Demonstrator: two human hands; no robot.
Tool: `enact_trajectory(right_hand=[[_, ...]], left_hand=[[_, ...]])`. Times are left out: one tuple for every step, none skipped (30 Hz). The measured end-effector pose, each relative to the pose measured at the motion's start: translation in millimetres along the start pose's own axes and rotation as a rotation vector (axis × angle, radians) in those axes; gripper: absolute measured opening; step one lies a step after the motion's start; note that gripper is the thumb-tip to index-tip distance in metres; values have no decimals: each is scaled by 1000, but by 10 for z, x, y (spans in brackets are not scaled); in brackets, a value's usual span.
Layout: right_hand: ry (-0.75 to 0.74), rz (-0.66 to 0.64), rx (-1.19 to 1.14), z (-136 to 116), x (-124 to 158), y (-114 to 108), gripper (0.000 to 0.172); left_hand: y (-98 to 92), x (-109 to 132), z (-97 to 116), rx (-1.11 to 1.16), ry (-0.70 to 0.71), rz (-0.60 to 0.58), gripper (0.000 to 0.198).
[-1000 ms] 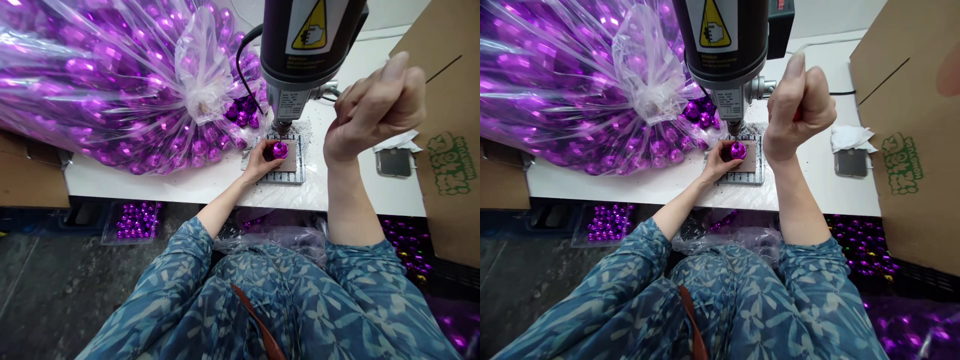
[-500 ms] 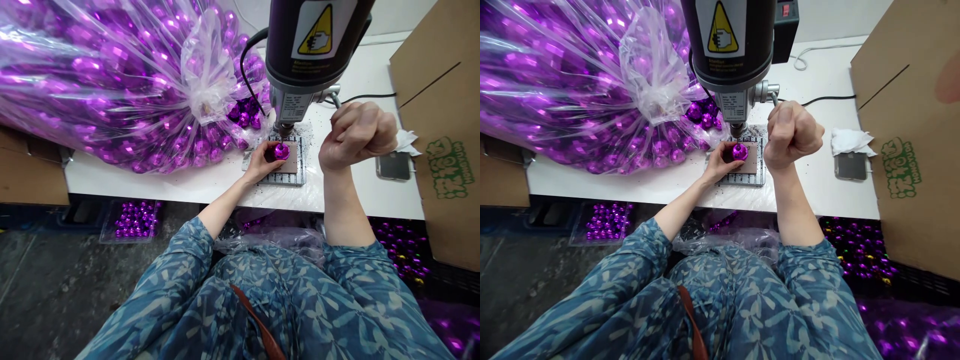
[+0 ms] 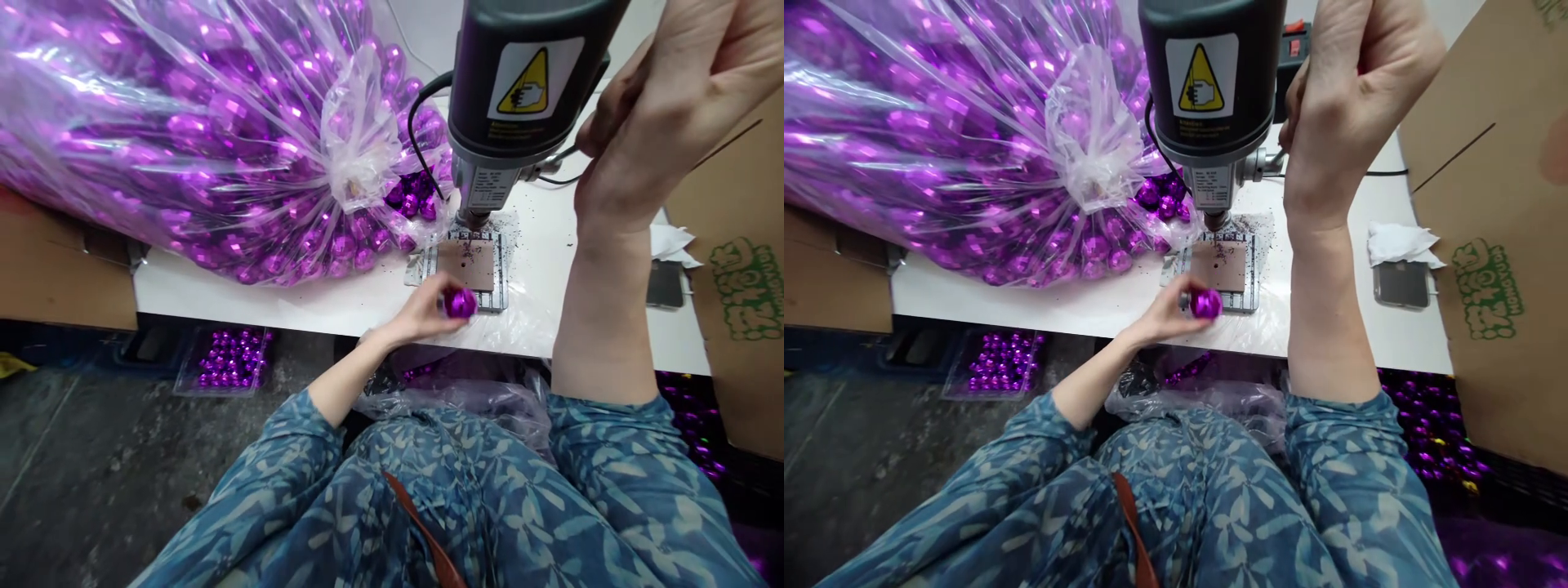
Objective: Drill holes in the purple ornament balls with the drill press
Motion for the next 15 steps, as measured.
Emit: enact_trajectory(right_hand=[[-2,-9,3,1,3,-1,62],[-8,-16,9,3,17,-4,65],[-13,-18,18,5,35,-9,67],[-17,-17,28,5,53,-14,68],[-20,-13,36,5,67,-18,68],[-24,-7,42,4,77,-19,68],[-26,0,41,5,81,-20,67],[-29,5,39,8,83,-18,67],[-35,8,35,13,82,-16,67],[-43,17,27,21,80,-15,67],[-51,25,19,32,77,-14,67],[-56,34,9,44,73,-15,68],[-62,42,-1,57,69,-19,68],[-68,45,-10,70,66,-23,68],[-75,43,-17,81,64,-30,67]], left_hand=[[-32,120,79,-47,38,-152,49],[-72,206,127,-83,71,-273,50],[-125,240,140,-102,89,-332,49],[-195,211,114,-109,88,-314,46],[-278,118,53,-116,71,-227,39],[-370,-32,-38,-128,45,-100,30],[-466,-225,-148,-161,13,63,22],[-551,-448,-266,-232,-16,200,19],[-617,-688,-380,-307,-35,279,19],[-664,-930,-486,-376,-64,317,22],[-691,-1159,-580,-442,-117,312,25],[-702,-1360,-657,-505,-175,274,31],[-702,-1523,-712,-567,-220,225,36],[-698,-1641,-747,-621,-254,178,42],[-694,-1714,-764,-658,-268,145,46]])
Point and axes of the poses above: each hand's wrist, its own x-axis away from the middle knuckle, its own y-axis out of the palm, z = x × y, the point moved 2 cm from there along -x, towards the middle knuckle, and after that the axes turned 4 degrees about -y, right-handed, at the moved point
